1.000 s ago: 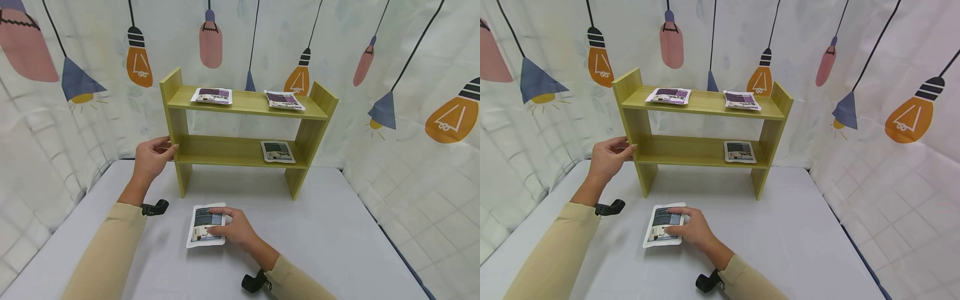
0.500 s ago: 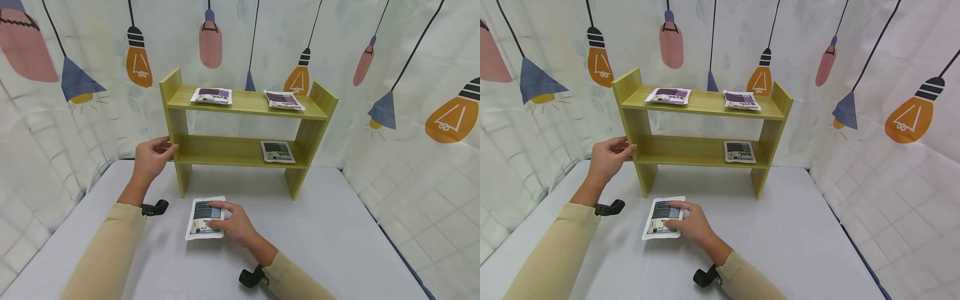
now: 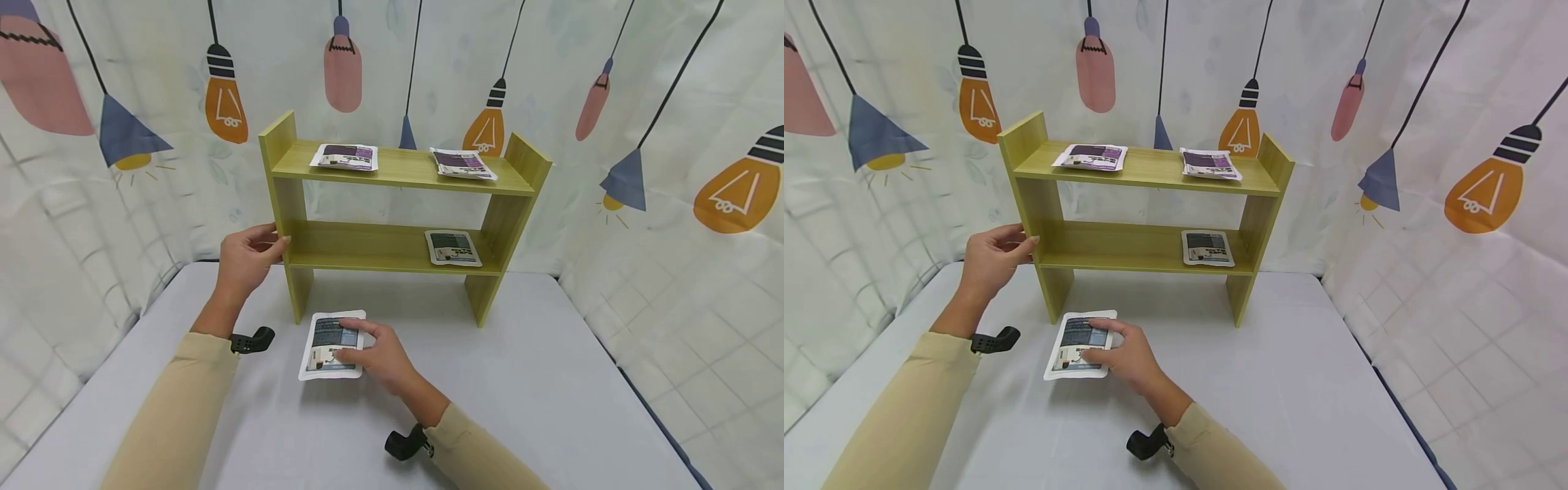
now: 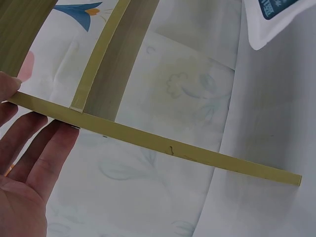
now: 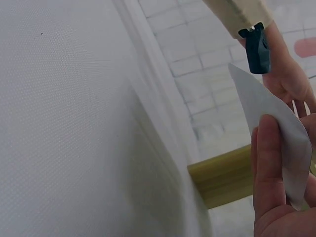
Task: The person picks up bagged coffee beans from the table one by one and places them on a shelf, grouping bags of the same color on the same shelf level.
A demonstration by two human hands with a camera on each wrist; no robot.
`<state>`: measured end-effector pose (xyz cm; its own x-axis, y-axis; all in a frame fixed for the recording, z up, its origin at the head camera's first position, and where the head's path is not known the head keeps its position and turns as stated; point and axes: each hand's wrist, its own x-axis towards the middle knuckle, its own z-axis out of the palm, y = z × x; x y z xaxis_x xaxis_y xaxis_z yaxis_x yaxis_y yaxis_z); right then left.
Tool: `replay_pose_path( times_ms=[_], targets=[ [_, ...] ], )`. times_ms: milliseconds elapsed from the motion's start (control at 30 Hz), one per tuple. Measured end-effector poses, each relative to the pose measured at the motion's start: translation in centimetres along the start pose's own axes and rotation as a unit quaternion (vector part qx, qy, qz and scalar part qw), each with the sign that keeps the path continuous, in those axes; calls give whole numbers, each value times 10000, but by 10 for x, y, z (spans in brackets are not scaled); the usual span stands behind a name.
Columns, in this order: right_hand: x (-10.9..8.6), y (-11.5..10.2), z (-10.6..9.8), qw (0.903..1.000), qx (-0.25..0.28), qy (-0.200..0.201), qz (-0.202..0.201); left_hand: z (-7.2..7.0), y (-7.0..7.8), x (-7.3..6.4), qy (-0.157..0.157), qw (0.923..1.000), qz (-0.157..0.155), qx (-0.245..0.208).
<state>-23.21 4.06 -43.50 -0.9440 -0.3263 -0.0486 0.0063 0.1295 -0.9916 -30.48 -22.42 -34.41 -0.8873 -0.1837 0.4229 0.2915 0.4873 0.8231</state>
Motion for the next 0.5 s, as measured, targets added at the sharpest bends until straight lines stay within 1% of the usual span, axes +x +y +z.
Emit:
replay_pose_path(
  times_ms=[400,500],
  targets=[
    [5,-4,-1,10000,29,82,-1,0,0,0,22,10000,26,16],
    [6,-6,-1,9999,119,60,-43,0,0,0,20,10000,40,7]
  ],
)
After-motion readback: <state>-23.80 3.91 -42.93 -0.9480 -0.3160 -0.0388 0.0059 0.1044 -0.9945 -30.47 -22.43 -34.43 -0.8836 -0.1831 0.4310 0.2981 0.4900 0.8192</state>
